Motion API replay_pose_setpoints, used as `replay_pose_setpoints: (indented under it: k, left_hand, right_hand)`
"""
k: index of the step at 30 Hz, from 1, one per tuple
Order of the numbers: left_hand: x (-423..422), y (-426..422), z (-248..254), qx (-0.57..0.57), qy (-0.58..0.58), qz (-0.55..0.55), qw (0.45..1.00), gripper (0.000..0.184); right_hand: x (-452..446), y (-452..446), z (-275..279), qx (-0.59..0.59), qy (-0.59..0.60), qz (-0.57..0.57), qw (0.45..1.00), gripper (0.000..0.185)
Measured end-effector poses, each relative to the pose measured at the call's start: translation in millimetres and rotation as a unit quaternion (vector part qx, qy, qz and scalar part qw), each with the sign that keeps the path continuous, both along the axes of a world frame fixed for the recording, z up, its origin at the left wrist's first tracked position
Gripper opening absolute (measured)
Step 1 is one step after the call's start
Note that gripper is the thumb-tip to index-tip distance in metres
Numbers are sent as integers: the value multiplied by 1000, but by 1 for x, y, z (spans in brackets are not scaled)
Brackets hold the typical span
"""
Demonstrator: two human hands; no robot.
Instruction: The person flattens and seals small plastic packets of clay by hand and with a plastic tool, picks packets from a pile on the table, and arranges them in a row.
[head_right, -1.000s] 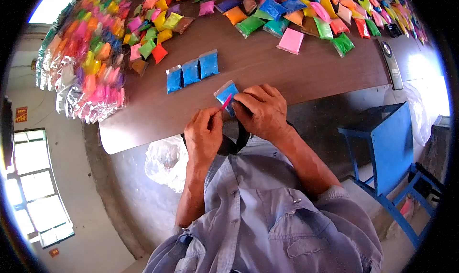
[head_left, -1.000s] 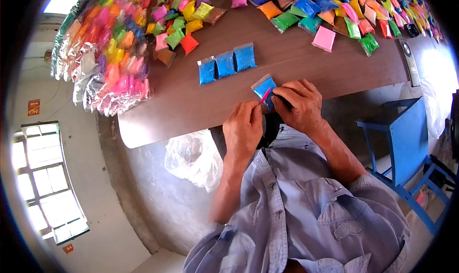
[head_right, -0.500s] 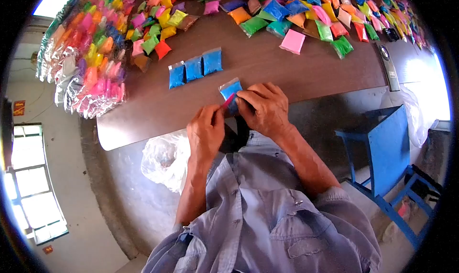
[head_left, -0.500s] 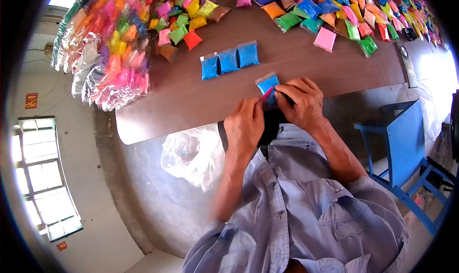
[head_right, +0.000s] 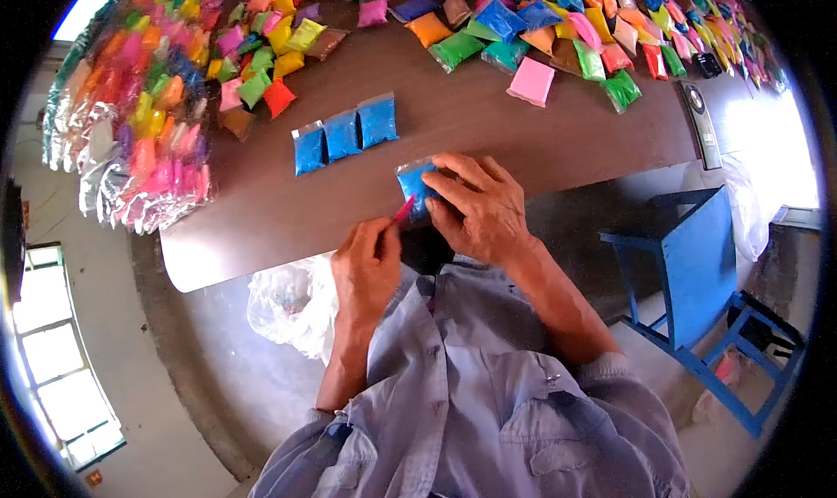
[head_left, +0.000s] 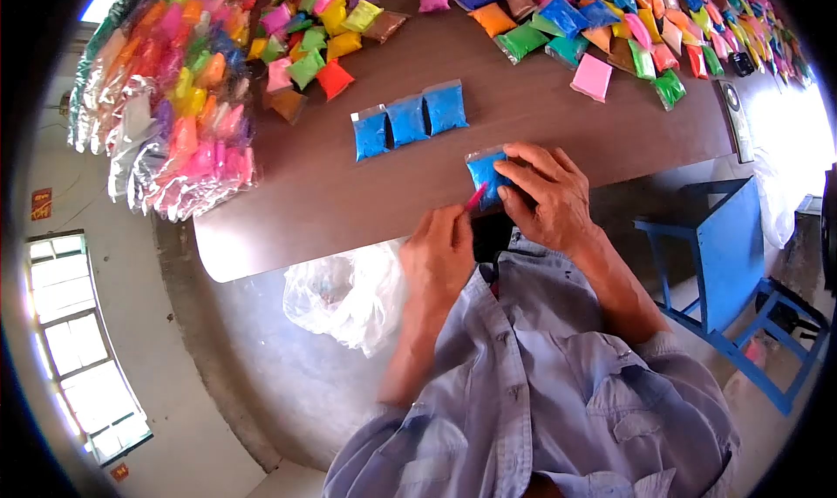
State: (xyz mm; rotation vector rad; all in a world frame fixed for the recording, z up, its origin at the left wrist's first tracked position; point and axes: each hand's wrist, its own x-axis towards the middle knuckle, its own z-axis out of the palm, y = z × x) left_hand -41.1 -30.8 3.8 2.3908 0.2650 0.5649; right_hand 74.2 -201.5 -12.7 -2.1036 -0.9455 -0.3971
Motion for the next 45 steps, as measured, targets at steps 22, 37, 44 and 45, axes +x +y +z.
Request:
replay_pose_setpoints:
  k: [22, 37, 44, 45]
  left_hand:
    - [-2, 6, 9, -27, 13, 13, 999, 9]
    - [2, -5, 6, -22, 16, -24, 999, 7]
    - [-2, 24, -2, 31, 24, 58, 998, 8]
    - [-1, 25, 0, 21, 7, 61, 998, 8]
  right_hand:
    - [3, 12, -6, -20, -21, -22, 999, 14]
    - [2, 17, -2, -36, -20, -47, 998, 18]
    - [1, 18, -3, -28, -17, -47, 998, 16]
    - [1, 18, -3, -32, -18, -50, 998, 16]
